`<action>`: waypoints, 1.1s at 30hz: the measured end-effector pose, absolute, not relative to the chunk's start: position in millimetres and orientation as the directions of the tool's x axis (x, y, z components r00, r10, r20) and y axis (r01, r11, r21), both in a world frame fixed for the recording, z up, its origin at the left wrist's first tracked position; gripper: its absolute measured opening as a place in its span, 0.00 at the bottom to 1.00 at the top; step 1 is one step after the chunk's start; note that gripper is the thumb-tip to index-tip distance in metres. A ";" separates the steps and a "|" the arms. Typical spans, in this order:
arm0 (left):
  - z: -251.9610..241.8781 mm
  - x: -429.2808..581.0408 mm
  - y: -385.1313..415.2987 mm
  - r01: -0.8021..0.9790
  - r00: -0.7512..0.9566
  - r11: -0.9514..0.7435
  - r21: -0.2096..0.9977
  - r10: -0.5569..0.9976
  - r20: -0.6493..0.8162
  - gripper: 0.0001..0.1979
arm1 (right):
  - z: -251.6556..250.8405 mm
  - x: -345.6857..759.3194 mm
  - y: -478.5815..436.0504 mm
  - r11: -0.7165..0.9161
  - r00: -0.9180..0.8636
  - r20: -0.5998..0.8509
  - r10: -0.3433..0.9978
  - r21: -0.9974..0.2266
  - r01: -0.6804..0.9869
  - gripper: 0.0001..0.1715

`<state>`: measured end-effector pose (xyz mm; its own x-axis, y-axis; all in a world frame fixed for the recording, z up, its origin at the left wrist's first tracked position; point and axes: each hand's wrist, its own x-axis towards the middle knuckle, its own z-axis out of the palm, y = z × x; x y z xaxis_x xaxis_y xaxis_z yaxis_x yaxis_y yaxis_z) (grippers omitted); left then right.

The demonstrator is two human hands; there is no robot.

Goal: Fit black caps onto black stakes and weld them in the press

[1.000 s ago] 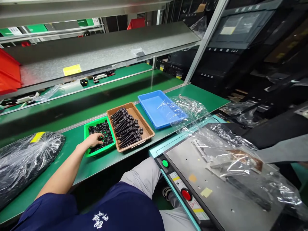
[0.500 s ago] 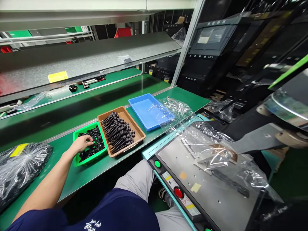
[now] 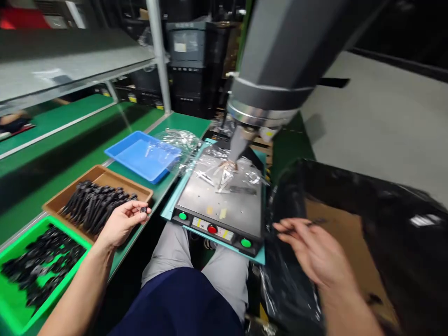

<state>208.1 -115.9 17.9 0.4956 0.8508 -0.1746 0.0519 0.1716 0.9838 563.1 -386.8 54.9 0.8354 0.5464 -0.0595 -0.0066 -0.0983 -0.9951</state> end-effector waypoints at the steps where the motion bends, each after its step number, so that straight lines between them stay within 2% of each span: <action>1: 15.9 227.3 -121.7 0.022 0.570 0.218 0.976 0.799 -0.191 0.25 | 47.7 552.6 -381.2 -0.014 0.791 -0.098 0.603 -0.994 -0.112 0.20; 4: 10.3 275.0 -146.4 -0.029 0.737 0.331 0.943 0.644 -0.204 0.27 | 27.3 518.7 -351.0 0.215 0.774 -0.099 0.625 -0.931 -0.294 0.19; 7: 4.6 303.9 -171.8 -0.076 0.816 0.397 0.915 0.552 -0.172 0.22 | 14.7 486.1 -324.6 0.303 0.733 -0.125 0.669 -0.854 -0.422 0.17; 15: -3.6 313.4 -188.3 -0.168 0.806 0.398 0.902 0.582 -0.106 0.23 | -3.1 437.8 -311.1 0.392 0.708 -0.133 0.694 -0.754 -0.527 0.13; 23: -11.1 306.2 -189.4 -0.162 0.790 0.316 0.935 0.609 -0.069 0.22 | -34.2 420.6 -319.5 0.369 0.642 -0.292 0.709 -0.623 -0.690 0.10; 29: -18.4 308.8 -187.7 -0.163 0.779 0.284 0.945 0.625 -0.053 0.19 | -31.7 414.8 -324.8 0.427 0.692 -0.186 0.698 -0.667 -0.610 0.11; 33: -20.3 309.9 -184.5 -0.181 0.790 0.279 0.943 0.612 -0.029 0.19 | -29.3 415.0 -326.1 0.442 0.683 -0.184 0.707 -0.639 -0.630 0.11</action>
<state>309.9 -184.5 -20.3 0.7904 0.6119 -0.0290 -0.1811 0.2787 0.9431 415.0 -326.1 -29.3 0.6825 0.7074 -0.1836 -0.6299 0.4420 -0.6386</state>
